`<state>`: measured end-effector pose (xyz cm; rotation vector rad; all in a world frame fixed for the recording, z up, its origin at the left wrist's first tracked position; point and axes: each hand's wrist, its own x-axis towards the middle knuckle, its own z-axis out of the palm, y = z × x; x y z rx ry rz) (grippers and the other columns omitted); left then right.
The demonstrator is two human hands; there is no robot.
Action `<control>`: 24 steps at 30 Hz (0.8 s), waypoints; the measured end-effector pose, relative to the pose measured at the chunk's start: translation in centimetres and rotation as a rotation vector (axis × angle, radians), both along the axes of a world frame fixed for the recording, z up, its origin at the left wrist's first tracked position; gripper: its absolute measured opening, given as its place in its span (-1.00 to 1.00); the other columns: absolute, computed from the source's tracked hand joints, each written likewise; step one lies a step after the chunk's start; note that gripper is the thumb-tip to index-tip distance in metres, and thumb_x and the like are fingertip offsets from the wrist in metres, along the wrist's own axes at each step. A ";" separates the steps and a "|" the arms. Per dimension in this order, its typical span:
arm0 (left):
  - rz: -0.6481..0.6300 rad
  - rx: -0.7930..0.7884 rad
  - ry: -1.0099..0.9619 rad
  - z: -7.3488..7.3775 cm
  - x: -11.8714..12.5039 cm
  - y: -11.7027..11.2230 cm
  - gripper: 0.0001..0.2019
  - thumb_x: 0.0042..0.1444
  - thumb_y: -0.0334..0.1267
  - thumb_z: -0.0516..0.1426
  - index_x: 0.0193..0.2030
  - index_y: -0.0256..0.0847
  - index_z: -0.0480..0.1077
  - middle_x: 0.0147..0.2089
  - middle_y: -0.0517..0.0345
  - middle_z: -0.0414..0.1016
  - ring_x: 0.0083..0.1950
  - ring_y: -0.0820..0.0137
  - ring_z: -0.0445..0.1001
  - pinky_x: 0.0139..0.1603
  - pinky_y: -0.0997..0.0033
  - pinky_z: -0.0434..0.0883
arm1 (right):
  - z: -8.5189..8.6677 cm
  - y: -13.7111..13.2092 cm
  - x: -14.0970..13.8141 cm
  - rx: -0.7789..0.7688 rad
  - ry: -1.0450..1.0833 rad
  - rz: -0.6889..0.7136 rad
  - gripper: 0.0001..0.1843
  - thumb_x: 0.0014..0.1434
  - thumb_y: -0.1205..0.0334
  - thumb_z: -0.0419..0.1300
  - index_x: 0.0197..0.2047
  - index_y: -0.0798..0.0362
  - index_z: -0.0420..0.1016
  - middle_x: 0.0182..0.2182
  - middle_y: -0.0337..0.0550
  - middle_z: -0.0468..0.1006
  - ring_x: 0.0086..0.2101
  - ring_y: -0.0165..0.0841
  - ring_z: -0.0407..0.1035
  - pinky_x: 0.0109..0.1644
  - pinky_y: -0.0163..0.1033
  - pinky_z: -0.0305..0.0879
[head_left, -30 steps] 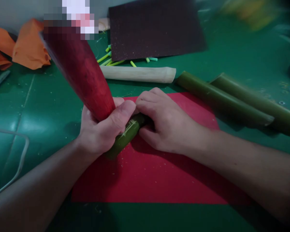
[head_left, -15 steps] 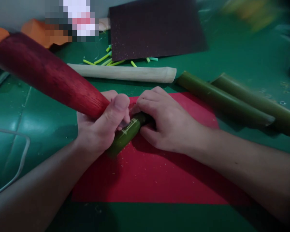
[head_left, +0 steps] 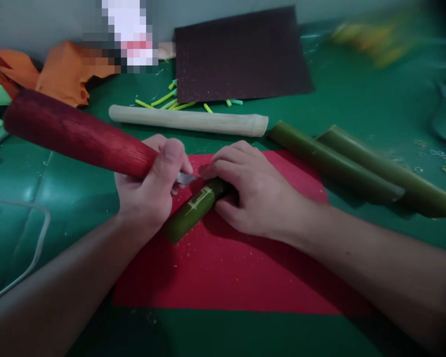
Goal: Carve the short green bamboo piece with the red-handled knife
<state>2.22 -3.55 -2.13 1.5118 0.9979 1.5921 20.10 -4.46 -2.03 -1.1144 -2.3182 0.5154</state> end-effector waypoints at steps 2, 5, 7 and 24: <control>0.086 0.014 -0.032 -0.1 -0.1 0.4 -0.48 0.28 0.15 0.20 -0.59 -0.15 0.46 -0.64 0.26 0.24 -0.67 0.59 0.17 -0.69 0.34 0.04 | 0.2 -0.1 0.0 0.022 0.001 -0.010 -0.68 0.06 0.28 0.14 -0.16 0.18 0.62 -0.19 0.07 0.57 -0.12 -0.09 0.34 -0.02 0.03 0.23; 0.127 -0.004 -0.029 -0.2 -0.3 0.8 -0.50 0.28 0.17 0.19 -0.57 -0.11 0.48 -0.62 0.25 0.26 -0.66 0.57 0.19 -0.68 0.33 0.02 | 0.5 -0.4 0.0 0.066 0.002 -0.008 -0.65 0.06 0.27 0.15 -0.13 0.16 0.65 -0.20 0.03 0.59 -0.11 -0.08 0.36 -0.02 0.01 0.22; 0.127 0.001 -0.023 -0.2 -0.4 0.9 -0.53 0.26 0.16 0.20 -0.56 -0.09 0.48 -0.62 0.25 0.27 -0.66 0.57 0.20 -0.65 0.33 0.04 | 0.6 -0.5 0.0 0.097 -0.009 0.012 -0.65 0.07 0.27 0.15 -0.11 0.14 0.66 -0.21 0.00 0.60 -0.12 -0.10 0.36 -0.03 0.00 0.21; -0.002 -0.026 0.347 2.1 -0.5 -0.1 -0.79 0.25 -0.19 0.25 -0.41 -0.10 0.44 -0.41 0.25 0.47 -0.35 0.44 0.46 -0.23 0.31 0.48 | 0.8 -1.1 -0.2 0.300 0.007 -0.009 -0.53 0.20 -0.06 0.28 -0.11 0.23 0.59 -0.24 0.06 0.58 -0.24 -0.13 0.37 -0.17 -0.02 0.27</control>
